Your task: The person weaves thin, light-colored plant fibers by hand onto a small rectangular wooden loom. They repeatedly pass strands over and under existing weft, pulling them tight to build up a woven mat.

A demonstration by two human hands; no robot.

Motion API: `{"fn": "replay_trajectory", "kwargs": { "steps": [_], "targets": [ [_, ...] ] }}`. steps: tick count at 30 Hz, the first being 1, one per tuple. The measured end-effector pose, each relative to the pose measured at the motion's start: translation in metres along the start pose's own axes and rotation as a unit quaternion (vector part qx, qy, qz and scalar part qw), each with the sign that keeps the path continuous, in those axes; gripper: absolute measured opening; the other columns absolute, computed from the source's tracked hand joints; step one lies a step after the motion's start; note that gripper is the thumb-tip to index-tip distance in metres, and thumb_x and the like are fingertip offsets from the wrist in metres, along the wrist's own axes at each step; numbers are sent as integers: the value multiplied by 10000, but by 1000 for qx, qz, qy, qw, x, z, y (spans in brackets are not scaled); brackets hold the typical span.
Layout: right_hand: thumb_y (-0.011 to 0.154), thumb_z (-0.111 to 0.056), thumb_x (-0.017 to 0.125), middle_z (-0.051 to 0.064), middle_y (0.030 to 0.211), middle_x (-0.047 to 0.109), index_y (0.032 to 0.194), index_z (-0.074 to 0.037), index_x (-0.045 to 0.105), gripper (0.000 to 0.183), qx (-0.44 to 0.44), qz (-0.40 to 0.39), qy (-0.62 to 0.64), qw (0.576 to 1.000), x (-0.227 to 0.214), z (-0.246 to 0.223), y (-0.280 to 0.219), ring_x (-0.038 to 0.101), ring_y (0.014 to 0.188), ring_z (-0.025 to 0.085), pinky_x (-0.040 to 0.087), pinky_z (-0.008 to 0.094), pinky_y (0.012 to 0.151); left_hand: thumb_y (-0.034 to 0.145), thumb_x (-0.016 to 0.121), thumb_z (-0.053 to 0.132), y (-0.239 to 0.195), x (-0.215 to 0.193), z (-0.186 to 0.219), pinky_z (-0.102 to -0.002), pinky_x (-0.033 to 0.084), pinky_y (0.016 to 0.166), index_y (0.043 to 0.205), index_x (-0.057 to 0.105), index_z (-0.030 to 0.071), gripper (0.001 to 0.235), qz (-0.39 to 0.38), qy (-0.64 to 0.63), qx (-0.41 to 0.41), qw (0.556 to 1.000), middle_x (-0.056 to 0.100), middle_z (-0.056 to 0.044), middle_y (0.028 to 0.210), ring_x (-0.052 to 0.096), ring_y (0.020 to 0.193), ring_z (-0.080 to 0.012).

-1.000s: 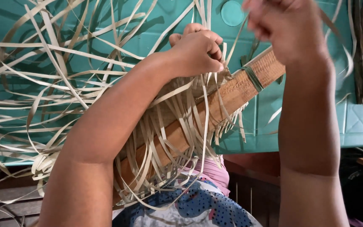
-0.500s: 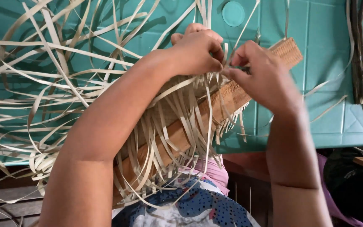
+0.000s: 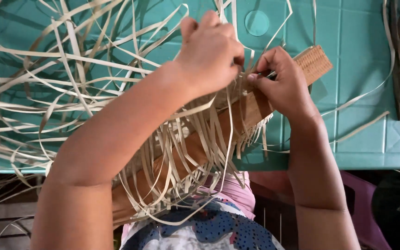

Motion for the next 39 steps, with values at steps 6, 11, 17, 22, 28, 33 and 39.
{"fn": "replay_trajectory", "kwargs": {
  "steps": [6,11,17,22,28,33,39],
  "targets": [
    [816,-48,652,-28,831,552,841,-139,488,189,-24,-23,-1,999,-1,2,1,498,776,114,393,264,708,795,622,291,10,33,6,-475,236,673,732,702,192,142,8,116,29,993,554,36,816,386,984,-294],
    [798,-56,655,-40,827,585,832,-152,491,193,-27,-29,0,999,-2,-1,1,482,739,101,386,261,683,774,676,323,8,32,9,-473,232,685,681,684,195,158,26,125,36,991,540,62,764,399,990,-278],
    [788,-43,681,-86,847,619,802,-178,580,169,-31,-22,3,999,-2,-4,1,502,735,68,407,219,725,848,678,245,-7,-25,-1,-471,394,748,847,695,200,49,132,23,42,990,661,6,909,511,946,-281],
    [763,-66,638,-100,881,653,821,-194,598,146,-13,-3,-4,1000,-3,-2,0,558,772,54,431,226,763,1024,592,422,-4,-10,-25,-423,467,775,528,589,144,569,-9,27,-5,1000,522,4,426,527,468,-232],
    [755,-65,587,-113,833,645,792,-208,611,150,-30,2,-35,999,-3,-6,0,543,749,68,428,262,721,842,668,304,-1,3,-25,-490,415,806,1119,603,163,317,-44,30,-16,998,602,-108,1064,491,991,-371],
    [739,-107,567,-143,821,645,769,-226,606,129,-41,12,-63,997,-2,-6,1,514,756,85,413,289,716,935,525,432,-14,-17,-3,-543,178,889,662,773,250,411,-13,189,17,982,577,-11,1320,279,1330,-307],
    [757,-124,612,-137,819,642,767,-228,608,104,-46,27,-51,997,-2,-7,2,497,722,87,402,289,689,1040,401,481,-5,-12,7,-412,188,956,525,622,198,628,-137,262,-4,955,550,43,510,535,657,-202]
  ]
}}
Point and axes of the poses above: each hand's wrist, its own y-axis towards the middle knuckle, its own x-axis out of the palm, z = x × y, the point moved 8 cm from there along y, towards the middle knuckle
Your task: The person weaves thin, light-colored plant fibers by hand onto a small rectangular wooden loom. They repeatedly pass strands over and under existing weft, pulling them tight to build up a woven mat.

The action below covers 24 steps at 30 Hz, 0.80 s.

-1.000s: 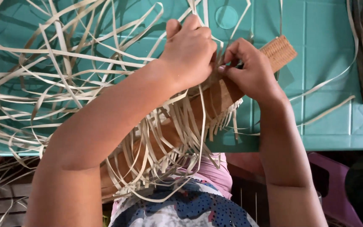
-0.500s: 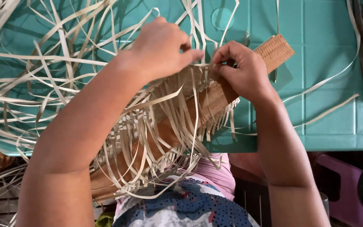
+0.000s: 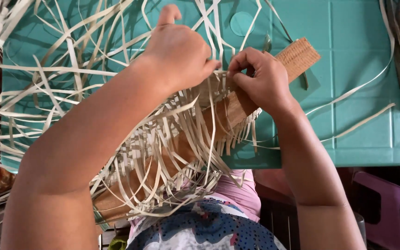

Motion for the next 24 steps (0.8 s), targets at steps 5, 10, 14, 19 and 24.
{"fn": "replay_trajectory", "kwargs": {
  "steps": [5,10,14,19,24],
  "targets": [
    [730,-148,654,-139,793,647,779,-227,601,107,12,9,4,1000,0,3,1,505,701,89,396,288,672,948,493,384,15,9,10,-397,200,835,551,552,236,427,-30,-53,-4,998,514,73,539,499,834,-192],
    [694,-71,602,-101,813,666,818,-209,625,186,14,21,32,999,-2,3,0,576,759,86,441,262,701,828,459,103,26,17,24,-454,235,831,802,687,262,279,-55,-97,4,994,607,45,756,455,992,-243],
    [682,-45,592,-76,824,655,829,-191,623,209,3,26,35,999,0,6,0,571,759,109,443,276,686,850,551,311,23,16,29,-484,267,832,805,669,212,160,-18,-103,7,995,624,8,832,497,979,-265],
    [664,-87,589,-41,830,672,845,-177,616,204,-11,38,2,999,1,11,3,589,818,189,433,370,680,866,459,-27,1,-3,40,-435,255,872,990,584,133,238,-48,-79,7,996,651,-17,835,552,923,-282],
    [686,-77,648,-105,790,670,786,-218,612,176,-15,33,26,999,-1,4,3,558,823,145,428,338,700,933,506,143,-8,0,11,-447,232,909,918,640,182,141,-71,-191,-85,975,631,-7,796,519,906,-260]
  ]
}}
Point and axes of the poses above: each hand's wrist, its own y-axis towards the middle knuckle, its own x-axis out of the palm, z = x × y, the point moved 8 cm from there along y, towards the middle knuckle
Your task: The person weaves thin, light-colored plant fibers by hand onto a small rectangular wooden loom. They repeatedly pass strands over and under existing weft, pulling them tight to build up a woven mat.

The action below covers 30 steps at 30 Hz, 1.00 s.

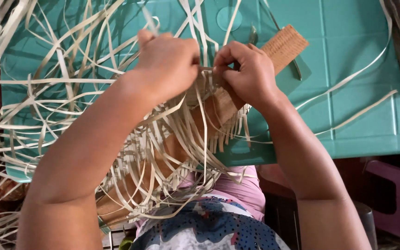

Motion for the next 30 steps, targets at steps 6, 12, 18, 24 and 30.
{"fn": "replay_trajectory", "kwargs": {
  "steps": [6,12,18,24,30],
  "targets": [
    [739,-75,644,-119,791,659,763,-219,608,151,-10,-10,-8,1000,1,-6,0,526,785,130,412,322,714,887,550,235,6,11,-31,-494,264,900,870,612,186,80,22,-125,-44,991,648,10,811,569,834,-248],
    [783,-88,678,-116,836,666,835,-212,630,143,-13,-17,-21,1000,2,-9,-1,525,806,119,420,297,727,829,521,250,7,17,-41,-378,360,807,1022,646,192,237,-42,-254,-59,965,642,19,923,567,862,-174],
    [804,-118,723,-102,861,653,876,-213,651,140,5,-24,-22,999,4,-5,1,528,806,103,424,280,746,885,593,271,10,24,-47,-279,305,542,900,713,171,157,-83,-321,-43,942,543,17,667,407,568,-116],
    [811,-90,716,-93,901,661,865,-185,654,126,-10,-19,-16,1000,4,-9,1,529,801,106,428,274,728,890,591,304,6,20,-47,-320,387,606,931,723,176,188,-78,-272,-47,958,636,-2,798,532,682,-153],
    [846,-165,696,-96,872,662,877,-190,657,55,-18,-9,-57,998,4,-15,1,504,809,128,417,292,723,857,553,214,11,24,-43,-321,367,531,882,697,110,180,-25,-286,0,958,631,-25,729,491,577,-148]
  ]
}}
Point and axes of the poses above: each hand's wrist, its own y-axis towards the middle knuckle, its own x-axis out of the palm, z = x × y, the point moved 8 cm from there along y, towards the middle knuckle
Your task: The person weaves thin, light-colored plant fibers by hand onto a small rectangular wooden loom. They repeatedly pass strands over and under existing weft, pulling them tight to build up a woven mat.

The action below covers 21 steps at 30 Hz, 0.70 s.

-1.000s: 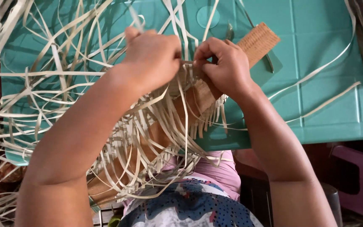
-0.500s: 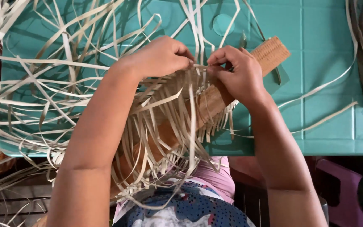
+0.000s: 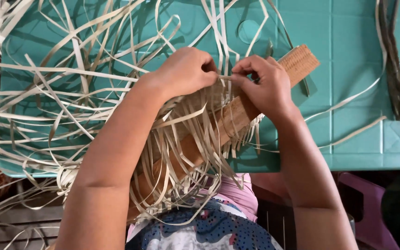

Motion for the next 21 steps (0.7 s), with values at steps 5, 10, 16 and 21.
{"fn": "replay_trajectory", "kwargs": {
  "steps": [5,10,16,21],
  "targets": [
    [864,-311,738,4,787,562,986,-241,643,170,-55,36,-151,986,7,-4,-1,583,859,246,500,373,767,770,631,315,14,5,-14,-364,517,712,847,729,164,196,57,-2,58,997,658,-36,720,646,801,-270],
    [857,-329,663,84,810,669,985,-202,674,181,90,-78,-13,993,20,-8,13,649,839,274,500,406,735,758,629,343,8,-1,-8,-391,497,683,799,717,146,220,39,-14,56,998,643,-73,693,641,797,-288],
    [810,-301,716,78,828,694,969,-116,683,246,126,-78,48,988,25,-5,25,666,823,224,496,393,728,783,573,298,14,8,-21,-396,489,696,810,710,124,223,16,-38,51,998,640,-89,719,632,818,-290],
    [797,-254,756,42,884,700,850,-159,673,137,-6,-1,-17,1000,16,-23,-5,671,922,249,509,385,774,809,557,321,31,20,-34,-405,477,702,802,704,92,272,-4,-78,69,994,635,-114,707,615,786,-304]
  ]
}}
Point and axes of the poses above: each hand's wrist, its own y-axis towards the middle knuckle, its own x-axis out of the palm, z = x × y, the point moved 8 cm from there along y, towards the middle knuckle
